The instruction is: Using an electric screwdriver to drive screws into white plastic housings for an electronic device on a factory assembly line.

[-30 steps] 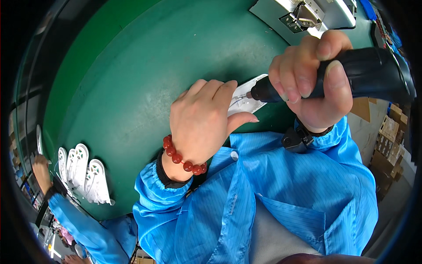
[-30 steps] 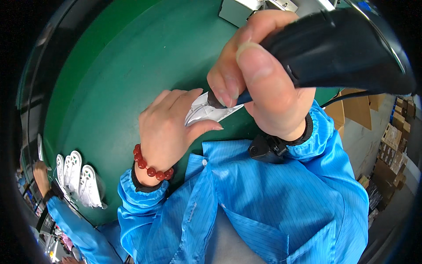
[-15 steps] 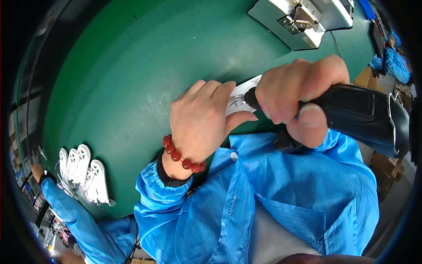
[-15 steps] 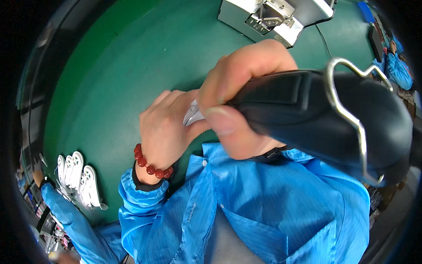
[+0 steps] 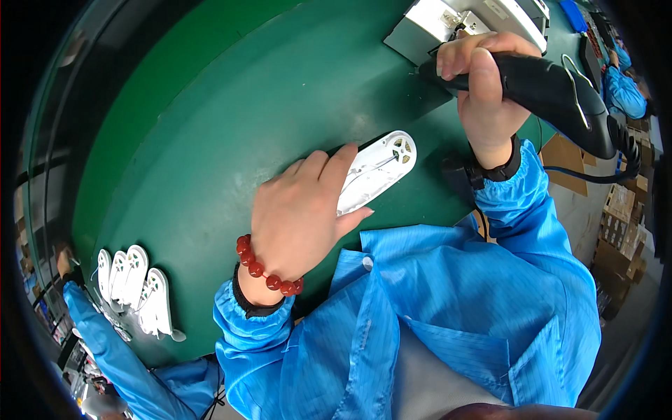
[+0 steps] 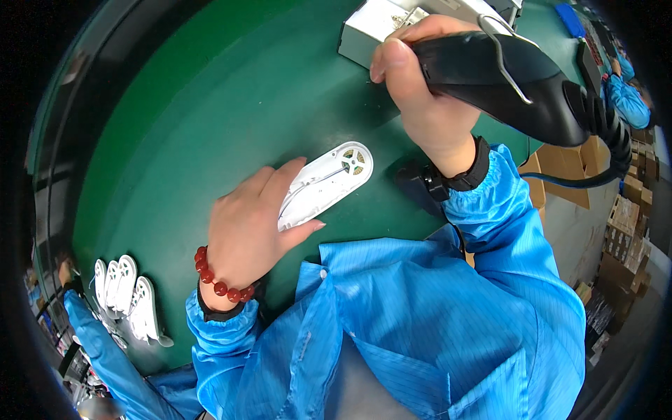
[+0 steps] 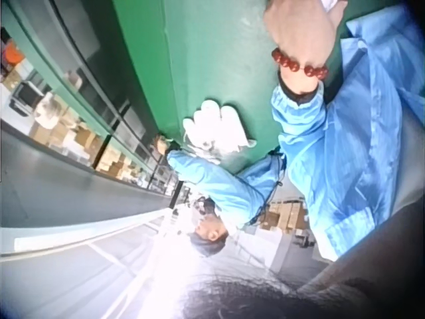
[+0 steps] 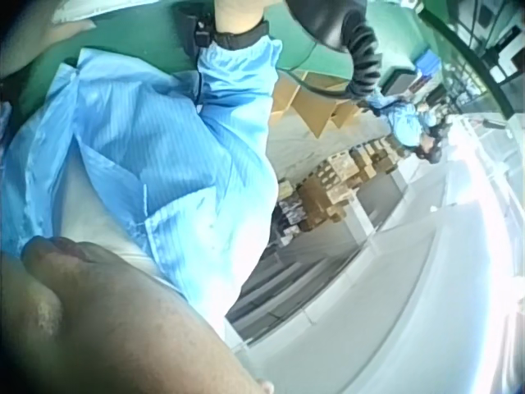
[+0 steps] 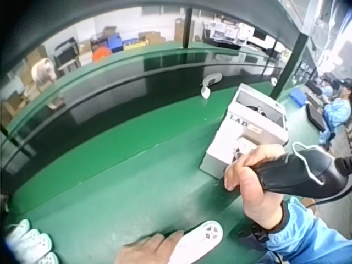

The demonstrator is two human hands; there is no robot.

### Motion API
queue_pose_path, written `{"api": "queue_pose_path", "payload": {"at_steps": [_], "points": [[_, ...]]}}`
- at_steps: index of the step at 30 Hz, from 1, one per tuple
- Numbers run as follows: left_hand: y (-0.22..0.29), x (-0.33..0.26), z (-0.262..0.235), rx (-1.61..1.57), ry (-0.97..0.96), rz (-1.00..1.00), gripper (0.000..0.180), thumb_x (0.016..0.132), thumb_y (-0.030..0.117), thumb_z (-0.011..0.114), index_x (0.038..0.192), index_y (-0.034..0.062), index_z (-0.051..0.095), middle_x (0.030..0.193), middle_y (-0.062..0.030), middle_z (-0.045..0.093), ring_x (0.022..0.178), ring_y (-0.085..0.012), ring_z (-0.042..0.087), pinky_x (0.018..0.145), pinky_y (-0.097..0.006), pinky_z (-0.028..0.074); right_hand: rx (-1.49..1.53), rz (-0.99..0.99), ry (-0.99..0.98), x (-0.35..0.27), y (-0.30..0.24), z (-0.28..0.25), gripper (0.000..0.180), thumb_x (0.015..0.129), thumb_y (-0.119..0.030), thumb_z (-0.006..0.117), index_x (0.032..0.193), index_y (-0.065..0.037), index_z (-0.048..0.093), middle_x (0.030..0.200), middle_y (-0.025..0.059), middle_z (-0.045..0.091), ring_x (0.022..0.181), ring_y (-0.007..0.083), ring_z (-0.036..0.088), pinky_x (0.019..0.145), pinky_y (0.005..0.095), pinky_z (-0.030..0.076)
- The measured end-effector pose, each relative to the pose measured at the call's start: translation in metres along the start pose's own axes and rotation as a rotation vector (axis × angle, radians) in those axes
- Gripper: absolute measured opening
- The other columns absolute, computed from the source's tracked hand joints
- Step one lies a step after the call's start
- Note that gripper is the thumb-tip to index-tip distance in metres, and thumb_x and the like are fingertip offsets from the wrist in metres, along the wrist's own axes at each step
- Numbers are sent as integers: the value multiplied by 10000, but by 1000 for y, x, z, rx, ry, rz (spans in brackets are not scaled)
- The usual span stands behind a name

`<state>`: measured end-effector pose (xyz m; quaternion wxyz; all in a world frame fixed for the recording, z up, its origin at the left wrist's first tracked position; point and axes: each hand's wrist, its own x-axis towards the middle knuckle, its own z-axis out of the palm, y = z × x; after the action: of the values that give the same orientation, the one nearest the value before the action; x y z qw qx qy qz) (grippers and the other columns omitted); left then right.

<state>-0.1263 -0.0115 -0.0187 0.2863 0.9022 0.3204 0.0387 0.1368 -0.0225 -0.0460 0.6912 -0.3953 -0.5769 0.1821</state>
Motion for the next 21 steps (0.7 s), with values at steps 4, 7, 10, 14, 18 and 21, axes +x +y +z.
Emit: {"api": "queue_pose_path", "payload": {"at_steps": [4,7,10,14,18,21], "points": [[-3,-2,2,-36,8,11,762,677,396,849,1322,91,583,1022,-112,651,896,-330,666,733,-410,542,-126,15,-116,-1,1,-1,165,974,-7,558,1128,5,502,761,150,583,675,240,576,695,435,523],[-3,0,1,-56,99,61,740,679,388,850,1301,71,604,1061,-130,649,910,-333,658,759,-396,540,33,3,-23,-1,6,-1,191,929,34,637,1081,52,522,762,124,659,680,166,646,616,293,541],[-5,5,1,-82,270,107,637,706,290,851,1256,45,643,1086,-145,645,919,-327,648,790,-384,532,106,21,10,1,-16,4,185,1009,-128,493,1177,-55,521,812,93,531,675,223,521,657,427,470],[4,2,6,-244,409,-21,473,744,110,825,1189,25,690,1113,-142,646,945,-286,649,810,-364,523,599,206,34,13,-52,11,232,1022,-282,490,1150,-105,566,782,-20,493,664,111,492,689,322,425],[7,3,5,-308,471,22,323,770,18,793,1087,9,731,1075,-126,676,923,-239,667,789,-330,527,722,285,-13,12,-65,32,271,1033,-335,462,1151,-115,567,781,-42,502,664,73,501,683,293,427],[3,0,12,-352,526,5,177,762,91,804,927,59,751,923,-56,682,824,-248,642,722,-361,483,751,277,-60,6,-54,34,283,1042,-345,438,1166,-121,560,778,-47,502,650,70,497,671,291,430]]}}
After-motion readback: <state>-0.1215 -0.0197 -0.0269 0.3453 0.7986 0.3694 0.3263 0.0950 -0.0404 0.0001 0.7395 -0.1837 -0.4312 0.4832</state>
